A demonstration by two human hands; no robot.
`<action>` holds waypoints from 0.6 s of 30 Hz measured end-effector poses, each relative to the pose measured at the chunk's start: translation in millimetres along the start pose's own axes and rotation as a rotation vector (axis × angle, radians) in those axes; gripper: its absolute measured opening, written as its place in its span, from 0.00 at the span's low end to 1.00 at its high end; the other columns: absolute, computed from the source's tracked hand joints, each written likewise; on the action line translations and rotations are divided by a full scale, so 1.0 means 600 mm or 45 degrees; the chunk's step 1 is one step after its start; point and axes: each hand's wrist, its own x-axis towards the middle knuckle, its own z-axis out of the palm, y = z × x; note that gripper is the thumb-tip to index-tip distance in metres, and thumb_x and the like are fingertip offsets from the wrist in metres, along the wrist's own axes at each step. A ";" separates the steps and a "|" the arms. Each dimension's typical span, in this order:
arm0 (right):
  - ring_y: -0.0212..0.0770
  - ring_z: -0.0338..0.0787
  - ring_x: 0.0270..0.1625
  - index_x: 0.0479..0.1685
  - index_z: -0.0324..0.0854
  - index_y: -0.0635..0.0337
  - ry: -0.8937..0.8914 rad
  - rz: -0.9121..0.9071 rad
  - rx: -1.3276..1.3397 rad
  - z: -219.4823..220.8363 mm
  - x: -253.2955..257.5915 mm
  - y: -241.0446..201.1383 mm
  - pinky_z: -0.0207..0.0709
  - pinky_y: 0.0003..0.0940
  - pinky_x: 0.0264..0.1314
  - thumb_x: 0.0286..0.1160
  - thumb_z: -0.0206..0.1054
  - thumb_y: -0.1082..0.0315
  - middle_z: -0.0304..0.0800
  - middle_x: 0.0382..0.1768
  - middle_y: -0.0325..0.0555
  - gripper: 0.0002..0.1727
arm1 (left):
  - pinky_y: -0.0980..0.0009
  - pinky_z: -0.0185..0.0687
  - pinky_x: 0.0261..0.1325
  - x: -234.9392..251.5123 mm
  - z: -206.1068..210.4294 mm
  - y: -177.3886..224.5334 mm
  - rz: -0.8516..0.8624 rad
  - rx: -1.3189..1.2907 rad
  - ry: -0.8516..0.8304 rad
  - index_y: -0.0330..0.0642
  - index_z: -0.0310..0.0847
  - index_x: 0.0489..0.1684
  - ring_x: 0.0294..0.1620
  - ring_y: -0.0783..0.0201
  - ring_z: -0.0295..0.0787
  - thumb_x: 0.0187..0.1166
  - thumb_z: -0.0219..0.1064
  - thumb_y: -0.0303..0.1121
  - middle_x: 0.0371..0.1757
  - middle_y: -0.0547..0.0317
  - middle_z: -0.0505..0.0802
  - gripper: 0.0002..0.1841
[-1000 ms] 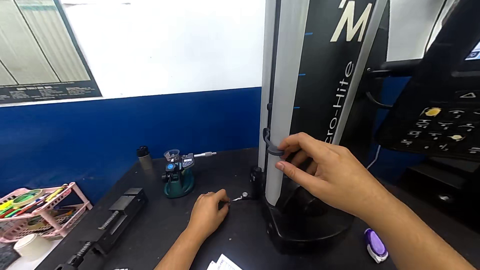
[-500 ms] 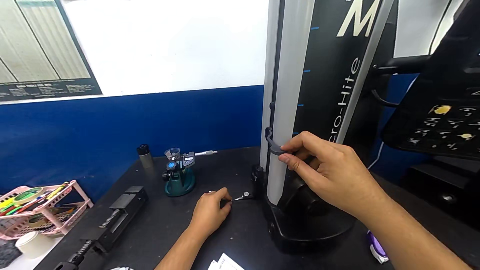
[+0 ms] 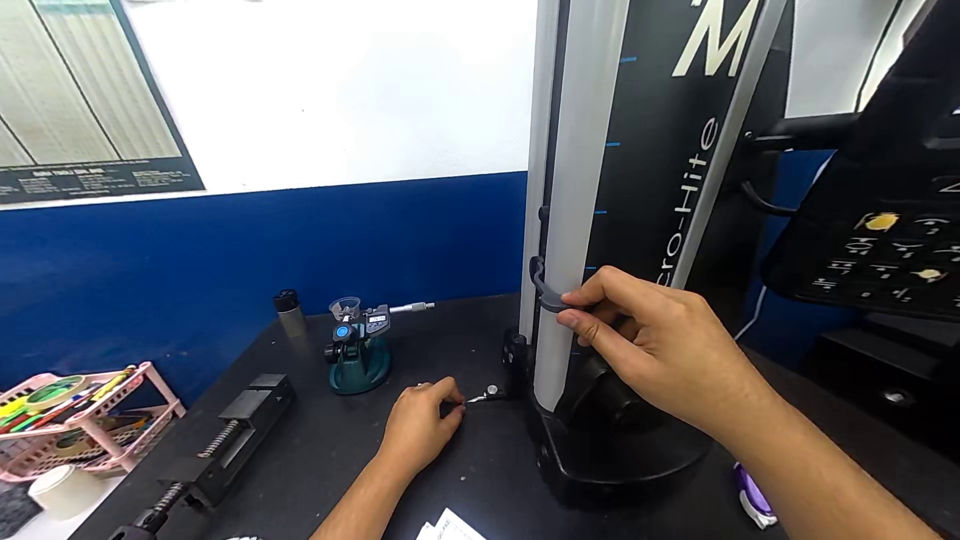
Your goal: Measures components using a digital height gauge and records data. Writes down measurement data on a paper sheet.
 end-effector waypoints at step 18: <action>0.30 0.89 0.23 0.32 0.89 0.45 -0.052 0.420 -0.119 -0.221 -0.008 0.028 0.86 0.33 0.24 0.83 0.66 0.51 0.90 0.23 0.30 0.14 | 0.37 0.82 0.62 -0.004 0.000 -0.015 0.183 -0.033 0.060 0.38 0.92 0.47 0.53 0.42 0.94 0.76 0.73 0.37 0.47 0.46 0.97 0.12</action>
